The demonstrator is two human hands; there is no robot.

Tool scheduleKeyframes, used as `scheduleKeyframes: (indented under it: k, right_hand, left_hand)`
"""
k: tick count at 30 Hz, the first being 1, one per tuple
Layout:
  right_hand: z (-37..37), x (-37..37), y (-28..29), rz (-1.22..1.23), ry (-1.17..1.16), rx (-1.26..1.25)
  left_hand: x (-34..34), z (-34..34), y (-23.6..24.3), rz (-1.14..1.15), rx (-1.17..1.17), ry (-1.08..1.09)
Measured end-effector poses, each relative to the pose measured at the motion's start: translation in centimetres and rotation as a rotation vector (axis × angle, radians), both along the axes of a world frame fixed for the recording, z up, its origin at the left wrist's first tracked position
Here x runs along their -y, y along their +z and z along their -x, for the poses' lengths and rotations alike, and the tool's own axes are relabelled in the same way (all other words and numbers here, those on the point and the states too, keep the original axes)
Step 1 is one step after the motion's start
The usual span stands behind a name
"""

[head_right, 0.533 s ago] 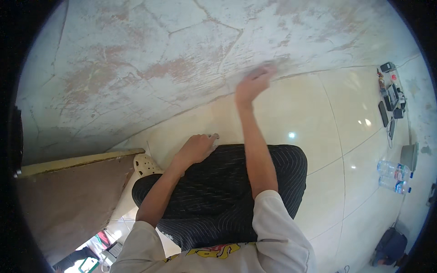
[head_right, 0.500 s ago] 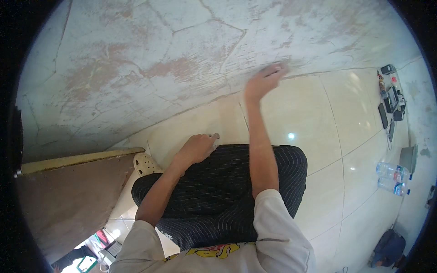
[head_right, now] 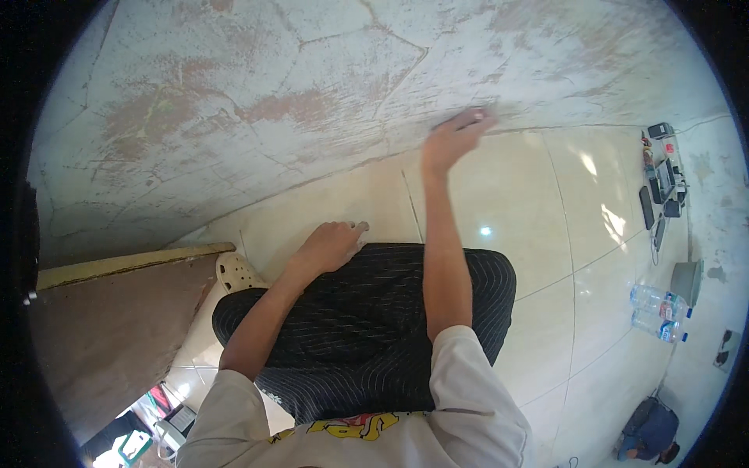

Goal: The person sands a wall with a piece of sandpaper held in their hand, moving it across different areas of the lower wall surface.

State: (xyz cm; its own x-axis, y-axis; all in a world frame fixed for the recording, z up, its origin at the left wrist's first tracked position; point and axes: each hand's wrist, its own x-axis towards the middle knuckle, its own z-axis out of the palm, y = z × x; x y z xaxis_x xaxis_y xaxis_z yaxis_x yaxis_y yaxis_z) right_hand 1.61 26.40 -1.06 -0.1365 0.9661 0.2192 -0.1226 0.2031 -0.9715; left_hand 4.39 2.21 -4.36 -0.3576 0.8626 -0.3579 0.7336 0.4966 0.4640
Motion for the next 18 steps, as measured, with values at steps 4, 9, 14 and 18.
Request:
scheduleKeyframes:
  k: [4, 9, 14, 18]
  right_hand:
    - [1.4, 5.2, -2.1, -0.237, 0.067, 0.126]
    - [1.0, 0.8, -0.4, -0.227, -0.061, 0.067]
    - [1.1, 4.7, -2.9, -0.179, 0.085, 0.143]
    - [1.6, 4.0, -1.4, -0.150, 0.020, 0.132]
  left_hand:
    - [0.5, 0.0, -0.2, -0.009, -0.030, 0.003]
    - [0.8, 0.2, 0.3, 0.008, -0.009, 0.028]
    - [0.4, 0.2, -0.4, 0.007, -0.014, 0.008]
    - [1.4, 0.2, -0.4, -0.044, -0.048, 0.053]
